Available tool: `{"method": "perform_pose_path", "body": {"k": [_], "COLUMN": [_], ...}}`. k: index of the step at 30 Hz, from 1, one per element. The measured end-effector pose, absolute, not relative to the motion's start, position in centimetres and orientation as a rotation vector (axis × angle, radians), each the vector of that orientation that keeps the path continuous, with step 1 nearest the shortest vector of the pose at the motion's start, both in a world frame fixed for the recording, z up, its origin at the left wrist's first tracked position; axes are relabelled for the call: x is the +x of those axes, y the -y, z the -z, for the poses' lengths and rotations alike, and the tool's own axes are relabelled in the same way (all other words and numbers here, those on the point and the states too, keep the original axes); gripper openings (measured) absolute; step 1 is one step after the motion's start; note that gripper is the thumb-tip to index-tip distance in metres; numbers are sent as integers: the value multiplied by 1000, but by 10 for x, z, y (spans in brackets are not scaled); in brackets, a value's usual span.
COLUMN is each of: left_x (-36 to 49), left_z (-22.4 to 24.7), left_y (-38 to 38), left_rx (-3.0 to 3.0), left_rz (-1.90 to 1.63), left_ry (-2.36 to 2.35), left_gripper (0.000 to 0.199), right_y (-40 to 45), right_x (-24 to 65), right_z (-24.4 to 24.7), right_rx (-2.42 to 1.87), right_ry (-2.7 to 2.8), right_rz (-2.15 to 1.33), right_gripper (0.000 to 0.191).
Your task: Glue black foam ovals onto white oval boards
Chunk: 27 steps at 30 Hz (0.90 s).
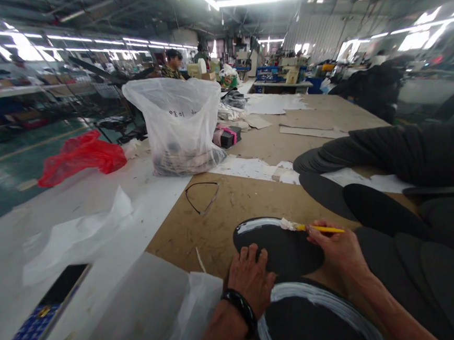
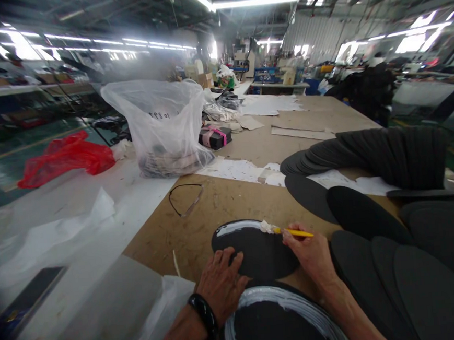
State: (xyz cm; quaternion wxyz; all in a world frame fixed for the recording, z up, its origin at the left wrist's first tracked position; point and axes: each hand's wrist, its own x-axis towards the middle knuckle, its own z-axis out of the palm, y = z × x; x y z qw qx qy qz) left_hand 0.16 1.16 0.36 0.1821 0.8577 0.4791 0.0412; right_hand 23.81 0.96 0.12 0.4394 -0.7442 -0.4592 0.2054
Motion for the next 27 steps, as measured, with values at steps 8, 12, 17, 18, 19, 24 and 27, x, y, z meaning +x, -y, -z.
{"method": "perform_pose_path", "body": {"k": [8,12,17,18,19,24,27], "left_x": [3,4,4,4,4,4,4], "left_z": [-7,-10,-11,-10,-10,-9,-10], "left_y": [-12,-13,-13,-12,-12,-11,-11], "left_rx": [2428,2417,2455,2467,2477,2479,2452], "left_rz": [-82,-49,-63,-68,-72,-82,-67], "left_ry": [-1368,-1358,-1365,-1365,-1365,-1372,-1374], "left_gripper": [46,46,44,44,44,43,43], "right_y": [53,76,53,44,37,48,78], "right_x": [250,248,244,244,245,249,246], "right_z": [-15,-14,-21,-21,-21,-12,-12], "right_rx": [-1977,-2001,-1895,-1876,-1865,-1972,-2041], "right_ry": [1196,1081,1025,1065,1115,1308,1319], "right_rz": [-379,-415,-390,-384,-374,-257,-316], "right_gripper": [30,29,30,30,29,27,26]}}
